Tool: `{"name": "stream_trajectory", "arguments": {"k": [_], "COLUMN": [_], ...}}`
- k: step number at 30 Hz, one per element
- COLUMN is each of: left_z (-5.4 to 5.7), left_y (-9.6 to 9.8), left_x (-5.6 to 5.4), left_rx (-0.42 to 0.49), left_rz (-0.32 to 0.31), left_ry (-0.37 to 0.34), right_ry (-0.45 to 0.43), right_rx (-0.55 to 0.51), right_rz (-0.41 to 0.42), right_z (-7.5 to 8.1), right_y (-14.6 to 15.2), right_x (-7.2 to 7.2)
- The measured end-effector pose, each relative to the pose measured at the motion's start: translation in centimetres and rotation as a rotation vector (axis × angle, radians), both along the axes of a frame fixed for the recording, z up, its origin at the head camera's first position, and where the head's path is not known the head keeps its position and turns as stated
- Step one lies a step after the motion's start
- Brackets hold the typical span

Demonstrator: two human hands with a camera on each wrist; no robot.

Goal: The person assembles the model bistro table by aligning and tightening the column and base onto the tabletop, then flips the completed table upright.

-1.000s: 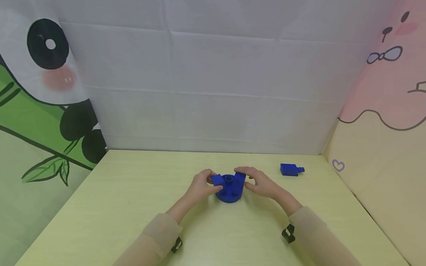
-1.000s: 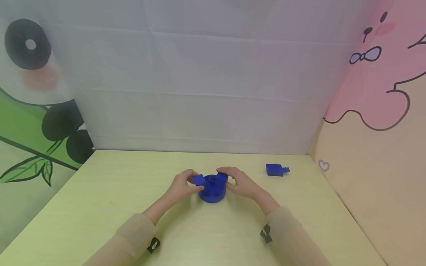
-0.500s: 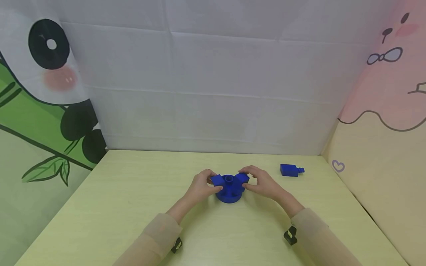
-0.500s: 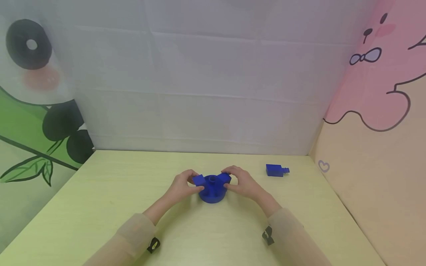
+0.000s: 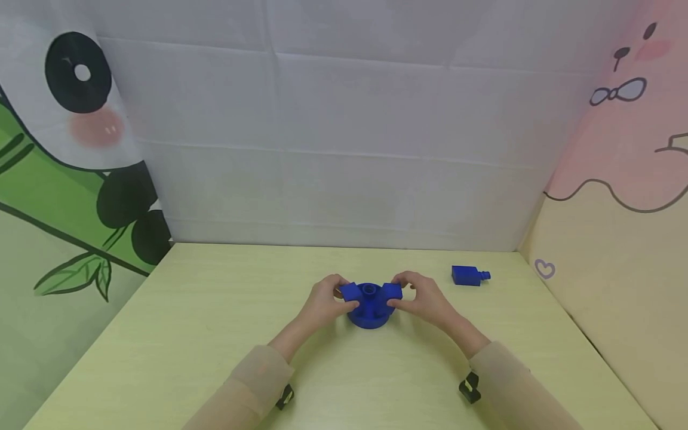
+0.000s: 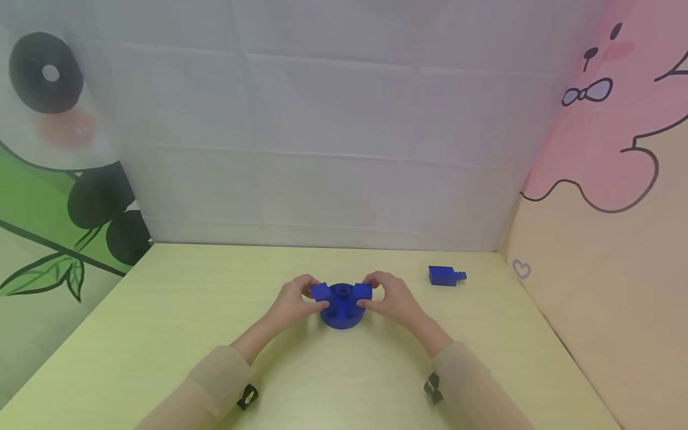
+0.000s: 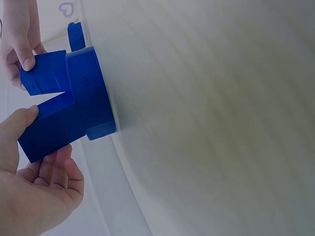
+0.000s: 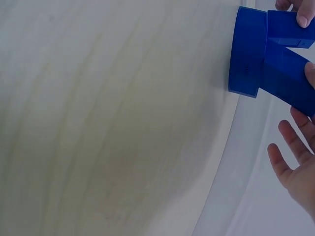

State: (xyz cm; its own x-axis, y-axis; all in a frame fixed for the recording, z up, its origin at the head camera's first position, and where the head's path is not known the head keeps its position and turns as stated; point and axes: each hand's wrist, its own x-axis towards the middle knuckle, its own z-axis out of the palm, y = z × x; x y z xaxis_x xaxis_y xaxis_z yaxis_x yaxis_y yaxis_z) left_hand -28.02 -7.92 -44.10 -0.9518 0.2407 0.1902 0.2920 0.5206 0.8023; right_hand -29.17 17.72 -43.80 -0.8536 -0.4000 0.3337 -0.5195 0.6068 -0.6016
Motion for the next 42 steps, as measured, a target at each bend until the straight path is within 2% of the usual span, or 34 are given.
{"name": "stream_trajectory", "arguments": {"k": [4,12,16,18,22,25,29,35,42], "left_z": [0.0,0.1,0.1,0.1,0.1,0.1,0.2,0.2,-0.1], "left_y": [0.0,0.1,0.2,0.2,0.3,0.3,0.3,0.2,0.3], "left_x": [0.0,0.1,0.1,0.1,0.1,0.0,0.0,0.0,-0.2], "left_rx": [-0.004,-0.008,-0.008,-0.010,-0.008,-0.005,0.006,0.007,0.010], "left_rz": [-0.001,-0.008,-0.009,-0.007,0.000,0.001,0.005,0.003,0.008], "left_ry": [0.001,0.015,0.013,0.006,-0.006,-0.004,-0.009,-0.011,0.001], "right_ry": [-0.004,-0.084,-0.097,-0.102,-0.112,-0.096,-0.035,0.002,0.087], "right_rx": [-0.008,0.018,0.034,0.046,0.063,0.080,0.141,0.195,0.274], "right_rz": [-0.042,-0.164,-0.173,-0.144,0.003,0.138,0.252,0.290,0.260], "right_z": [-0.3,-0.1,0.2,0.4,1.1,1.7,2.2,2.0,1.6], "right_y": [-0.4,-1.4,-1.4,-1.1,-0.2,0.4,0.9,0.9,1.1], "right_x": [0.1,0.8,1.2,1.2,1.2,1.0,0.8,0.4,0.1]}}
